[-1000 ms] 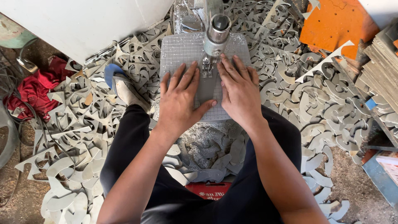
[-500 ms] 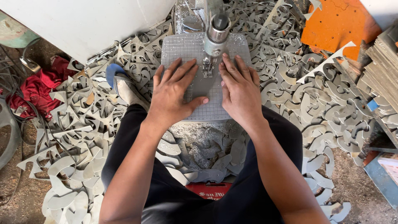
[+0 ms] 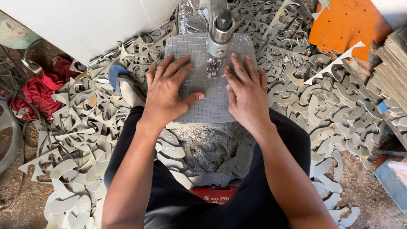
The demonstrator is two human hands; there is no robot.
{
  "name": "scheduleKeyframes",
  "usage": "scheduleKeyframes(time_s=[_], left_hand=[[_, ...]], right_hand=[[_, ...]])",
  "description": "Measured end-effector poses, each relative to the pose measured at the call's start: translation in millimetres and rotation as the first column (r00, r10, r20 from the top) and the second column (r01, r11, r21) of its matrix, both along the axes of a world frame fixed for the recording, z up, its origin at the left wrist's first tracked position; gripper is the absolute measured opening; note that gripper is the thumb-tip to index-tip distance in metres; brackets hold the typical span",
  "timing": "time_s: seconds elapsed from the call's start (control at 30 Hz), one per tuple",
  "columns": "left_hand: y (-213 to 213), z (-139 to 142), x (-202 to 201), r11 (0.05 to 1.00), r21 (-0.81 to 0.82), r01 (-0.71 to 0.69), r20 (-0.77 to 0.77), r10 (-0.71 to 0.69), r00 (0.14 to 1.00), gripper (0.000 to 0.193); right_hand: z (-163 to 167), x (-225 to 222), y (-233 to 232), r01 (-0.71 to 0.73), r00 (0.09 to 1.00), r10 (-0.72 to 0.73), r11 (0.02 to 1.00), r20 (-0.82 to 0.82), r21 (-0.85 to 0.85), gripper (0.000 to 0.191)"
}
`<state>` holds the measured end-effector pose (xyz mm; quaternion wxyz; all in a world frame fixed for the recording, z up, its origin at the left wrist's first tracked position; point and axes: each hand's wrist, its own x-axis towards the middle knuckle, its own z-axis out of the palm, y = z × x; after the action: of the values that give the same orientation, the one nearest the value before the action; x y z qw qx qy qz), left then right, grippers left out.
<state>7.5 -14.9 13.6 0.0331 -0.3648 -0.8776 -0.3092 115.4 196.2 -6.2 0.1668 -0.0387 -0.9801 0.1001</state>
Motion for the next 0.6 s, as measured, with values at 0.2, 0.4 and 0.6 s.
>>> scheduleKeyframes(time_s=[0.2,0.4,0.6], left_hand=[[-2.5,1.3,-2.7,1.0,0.016,-0.012,-0.007,0.012,1.0,0.08],[-3.2,0.2,-5.6,0.999,0.031,-0.034,-0.02,0.035,0.999,0.075],[-1.6,-1.8,-8.1,0.998,0.041,-0.053,-0.039,0.054,0.998,0.071]], right_hand=[[1.1,2.6,1.3,-0.012,1.0,0.012,1.0,0.008,-0.003,0.038],[1.3,6.6,3.0,-0.027,1.0,0.027,0.999,-0.005,-0.038,0.038],[0.8,9.0,4.1,-0.013,1.0,0.013,0.999,0.002,-0.047,0.037]])
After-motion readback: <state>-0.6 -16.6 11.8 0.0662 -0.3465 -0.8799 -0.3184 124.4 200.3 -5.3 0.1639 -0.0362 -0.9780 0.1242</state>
